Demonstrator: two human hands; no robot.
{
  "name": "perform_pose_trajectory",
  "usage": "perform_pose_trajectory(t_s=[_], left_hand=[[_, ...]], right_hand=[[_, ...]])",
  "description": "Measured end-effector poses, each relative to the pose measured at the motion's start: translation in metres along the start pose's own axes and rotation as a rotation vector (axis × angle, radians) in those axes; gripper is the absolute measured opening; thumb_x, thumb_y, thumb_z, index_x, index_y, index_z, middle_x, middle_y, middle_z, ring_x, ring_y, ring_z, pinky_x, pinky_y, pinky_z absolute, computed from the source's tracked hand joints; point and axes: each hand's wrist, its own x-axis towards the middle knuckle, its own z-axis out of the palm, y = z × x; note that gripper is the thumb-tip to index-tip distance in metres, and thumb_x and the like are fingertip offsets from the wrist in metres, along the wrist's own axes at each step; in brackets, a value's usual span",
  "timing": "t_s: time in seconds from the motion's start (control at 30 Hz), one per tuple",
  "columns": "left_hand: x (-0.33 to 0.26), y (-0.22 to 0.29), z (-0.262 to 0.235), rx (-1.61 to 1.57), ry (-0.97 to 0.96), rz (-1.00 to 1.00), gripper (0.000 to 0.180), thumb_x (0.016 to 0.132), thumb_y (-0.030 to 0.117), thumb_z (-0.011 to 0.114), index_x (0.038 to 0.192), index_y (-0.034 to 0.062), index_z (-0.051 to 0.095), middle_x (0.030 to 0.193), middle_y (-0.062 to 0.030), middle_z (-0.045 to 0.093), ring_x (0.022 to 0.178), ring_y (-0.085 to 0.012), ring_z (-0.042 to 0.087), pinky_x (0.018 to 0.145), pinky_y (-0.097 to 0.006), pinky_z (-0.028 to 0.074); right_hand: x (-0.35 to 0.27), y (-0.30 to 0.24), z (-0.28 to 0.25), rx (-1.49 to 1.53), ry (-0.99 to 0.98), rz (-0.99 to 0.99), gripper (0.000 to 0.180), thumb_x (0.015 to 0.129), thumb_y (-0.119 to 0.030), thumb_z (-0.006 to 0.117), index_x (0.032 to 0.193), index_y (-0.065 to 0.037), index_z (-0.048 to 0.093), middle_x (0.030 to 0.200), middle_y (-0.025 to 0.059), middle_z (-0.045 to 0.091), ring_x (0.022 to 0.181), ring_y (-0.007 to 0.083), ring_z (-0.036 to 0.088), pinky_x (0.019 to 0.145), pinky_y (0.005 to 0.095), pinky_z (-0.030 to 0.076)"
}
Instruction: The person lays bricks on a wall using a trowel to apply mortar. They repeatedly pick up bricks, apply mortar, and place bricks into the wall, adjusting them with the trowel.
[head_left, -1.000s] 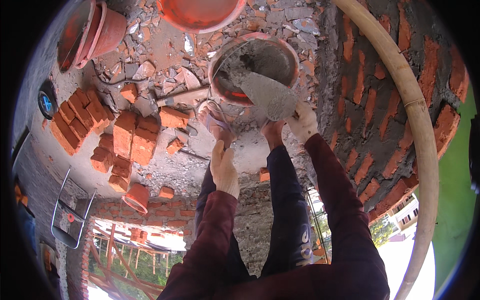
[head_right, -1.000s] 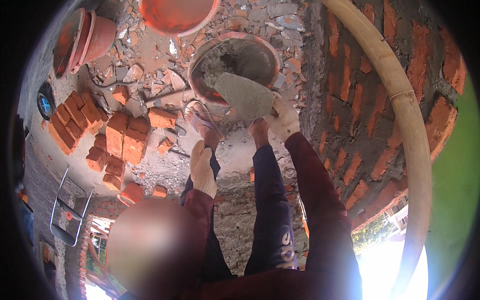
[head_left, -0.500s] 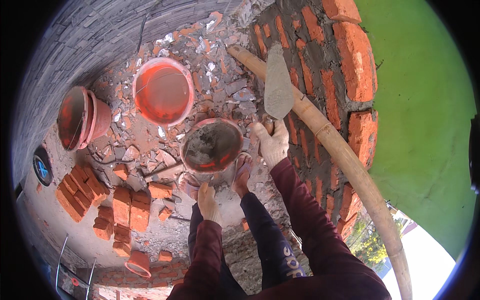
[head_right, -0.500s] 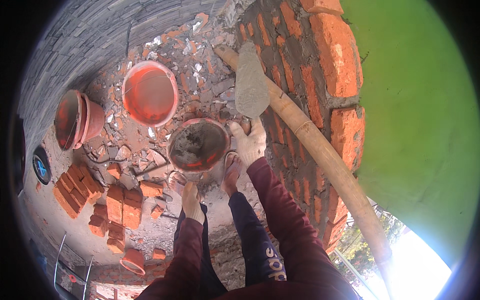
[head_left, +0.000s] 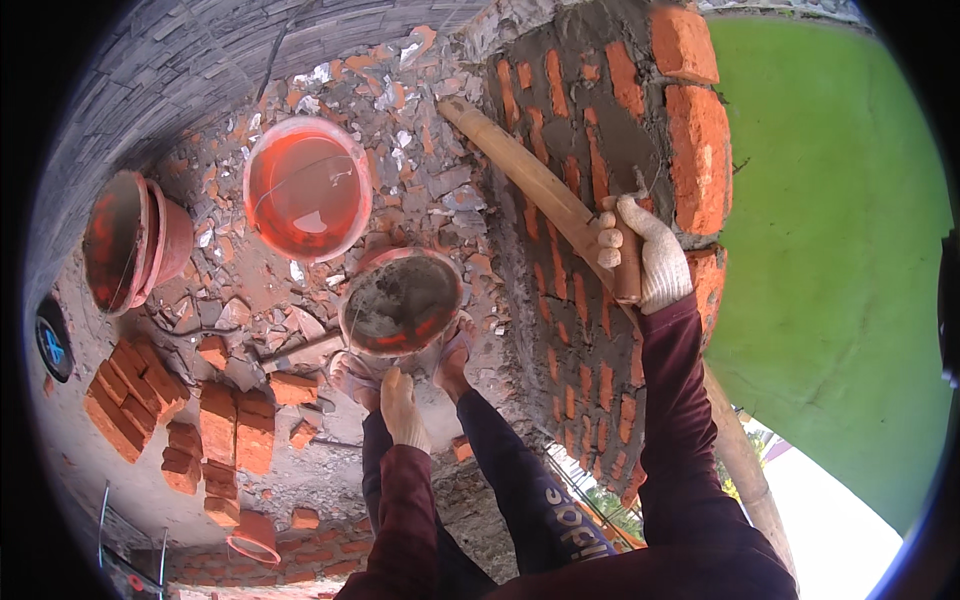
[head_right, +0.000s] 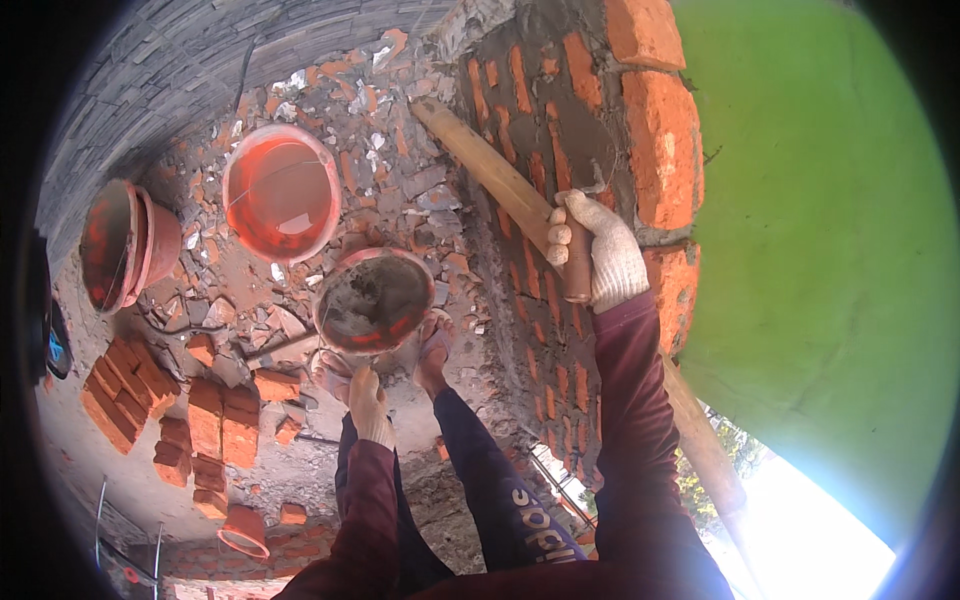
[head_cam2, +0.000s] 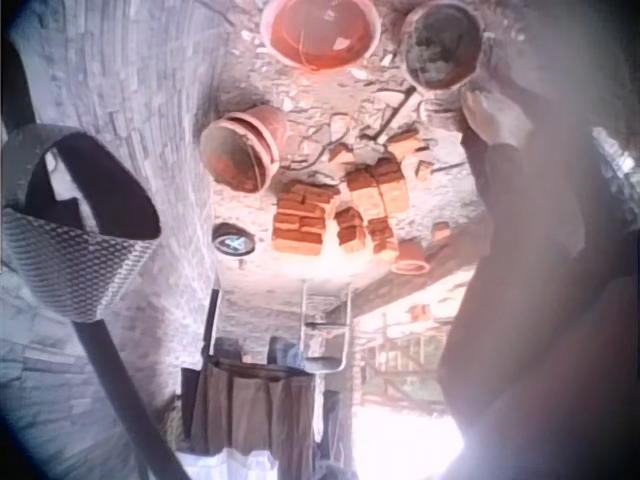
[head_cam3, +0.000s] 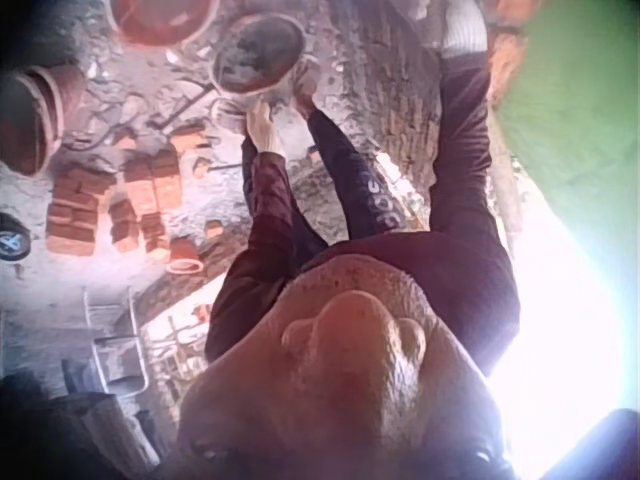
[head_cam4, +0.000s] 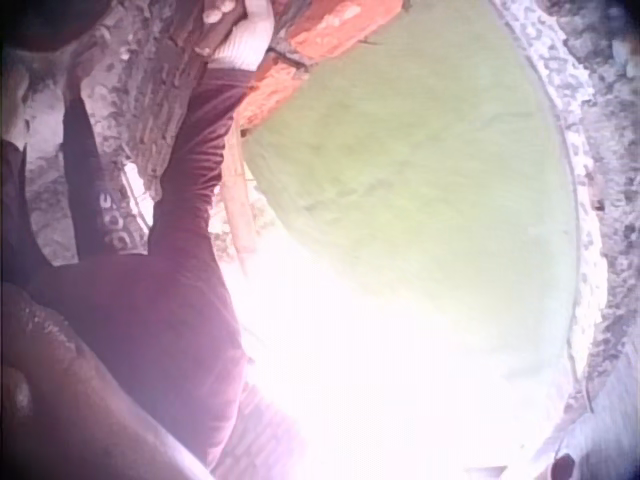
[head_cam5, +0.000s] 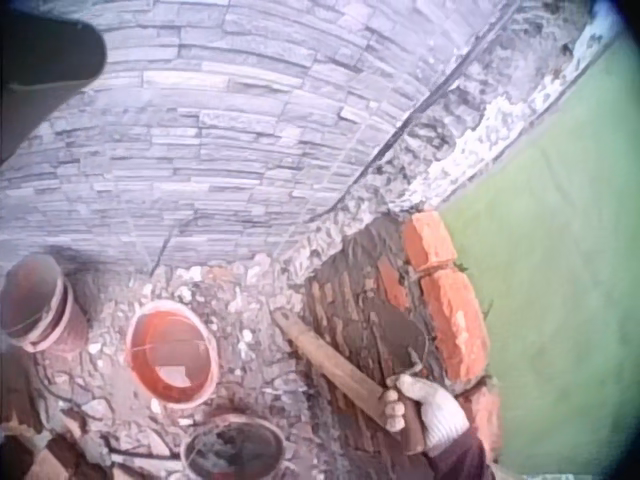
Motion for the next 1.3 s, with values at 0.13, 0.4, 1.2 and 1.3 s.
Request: perform_pose_trajectory(t_s=[0.13,0.4,1.2,1.3], left_hand=[[-0.003,0.006,0.005,-0.033,0.047,-0.002,0.045,0.099,0.024,0.064,0.139,0.0049,0.059,0.131,-0.0005,0.06,0.112,-0.0106,0.054,0.096,-0.027,0.042],[-0.019,0.025,0.04,-0.119,0.087,-0.049,0.042,0.101,0.023,0.061,0.131,-0.0066,0.063,0.134,-0.0163,0.063,0.124,-0.0261,0.058,0.103,-0.035,0.046],[-0.04,0.016,-0.008,-0.124,0.169,-0.036,0.057,0.1,0.024,0.065,0.147,-0.0032,0.049,0.125,-0.0033,0.058,0.105,-0.0103,0.053,0.096,-0.027,0.043],[-0.035,0.002,-0.018,-0.09,0.182,0.035,0.061,0.1,0.027,0.065,0.149,-0.0036,0.047,0.137,-0.0072,0.056,0.118,-0.0144,0.053,0.103,-0.03,0.042]], right_hand=[[-0.045,0.026,0.033,-0.679,0.253,-0.258,0.028,0.107,-0.018,0.054,0.121,0.006,0.054,0.087,0.0074,0.058,0.061,0.0134,0.057,0.045,0.0271,0.05],[0.024,-0.007,0.021,-0.478,0.179,-0.205,0.019,0.102,-0.017,0.062,0.108,0.001,0.058,0.084,0.0074,0.06,0.057,0.0144,0.058,0.045,0.0282,0.051],[-0.061,0.25,-0.074,-1.814,-0.208,-0.089,0.027,0.093,-0.021,0.063,0.101,0.003,0.054,0.085,0.0274,0.066,0.078,0.0502,0.064,0.068,0.0508,0.051],[0.026,0.293,-0.041,-2.021,-0.248,-0.204,0.033,0.095,-0.024,0.06,0.107,0.006,0.055,0.091,0.0304,0.069,0.087,0.047,0.07,0.074,0.0534,0.056]])
